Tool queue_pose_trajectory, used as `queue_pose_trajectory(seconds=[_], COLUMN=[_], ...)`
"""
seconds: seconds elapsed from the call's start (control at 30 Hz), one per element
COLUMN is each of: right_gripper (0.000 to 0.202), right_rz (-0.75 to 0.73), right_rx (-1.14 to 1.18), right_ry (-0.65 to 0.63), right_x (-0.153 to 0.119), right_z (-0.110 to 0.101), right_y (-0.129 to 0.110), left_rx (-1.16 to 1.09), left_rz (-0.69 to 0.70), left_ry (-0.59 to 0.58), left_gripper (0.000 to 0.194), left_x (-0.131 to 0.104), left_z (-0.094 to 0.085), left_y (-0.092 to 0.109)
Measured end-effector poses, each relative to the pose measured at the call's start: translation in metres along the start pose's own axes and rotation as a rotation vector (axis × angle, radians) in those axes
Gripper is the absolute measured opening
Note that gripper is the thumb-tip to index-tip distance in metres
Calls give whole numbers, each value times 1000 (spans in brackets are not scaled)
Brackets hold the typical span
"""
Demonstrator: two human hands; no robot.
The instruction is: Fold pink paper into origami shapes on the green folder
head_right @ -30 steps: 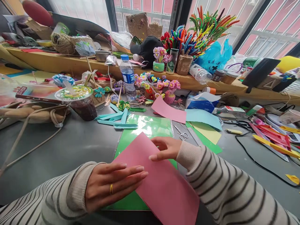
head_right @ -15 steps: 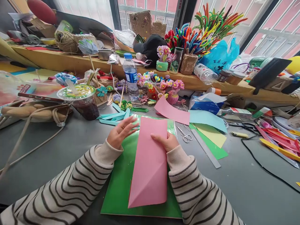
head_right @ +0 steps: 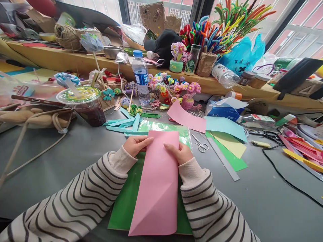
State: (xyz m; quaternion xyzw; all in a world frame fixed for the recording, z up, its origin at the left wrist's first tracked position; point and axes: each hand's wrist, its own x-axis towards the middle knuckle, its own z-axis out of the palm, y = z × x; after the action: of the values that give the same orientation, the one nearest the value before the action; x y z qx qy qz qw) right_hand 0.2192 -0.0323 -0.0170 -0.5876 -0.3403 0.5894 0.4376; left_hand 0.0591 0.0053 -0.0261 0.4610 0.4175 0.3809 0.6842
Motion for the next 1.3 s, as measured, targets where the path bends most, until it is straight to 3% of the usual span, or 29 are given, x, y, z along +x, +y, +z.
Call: queue_pose_trajectory(seconds=[0.43, 0.67, 0.8, 1.3], right_gripper=[40, 36, 36, 39], right_rz=[-35, 24, 81, 77], right_rx=[-56, 35, 90, 53], right_ry=[65, 32, 35, 79], right_x=[0, 2, 5, 3], right_z=[3, 0, -3, -3], right_y=[6, 6, 4, 5], left_rx=[-61, -88, -15, -59], left_rz=[20, 14, -4, -41], left_ry=[127, 201, 202, 205], left_gripper=[25, 25, 26, 24], left_x=[4, 4, 0, -3], left_z=[1, 6, 7, 9], left_y=[-2, 1, 3, 5])
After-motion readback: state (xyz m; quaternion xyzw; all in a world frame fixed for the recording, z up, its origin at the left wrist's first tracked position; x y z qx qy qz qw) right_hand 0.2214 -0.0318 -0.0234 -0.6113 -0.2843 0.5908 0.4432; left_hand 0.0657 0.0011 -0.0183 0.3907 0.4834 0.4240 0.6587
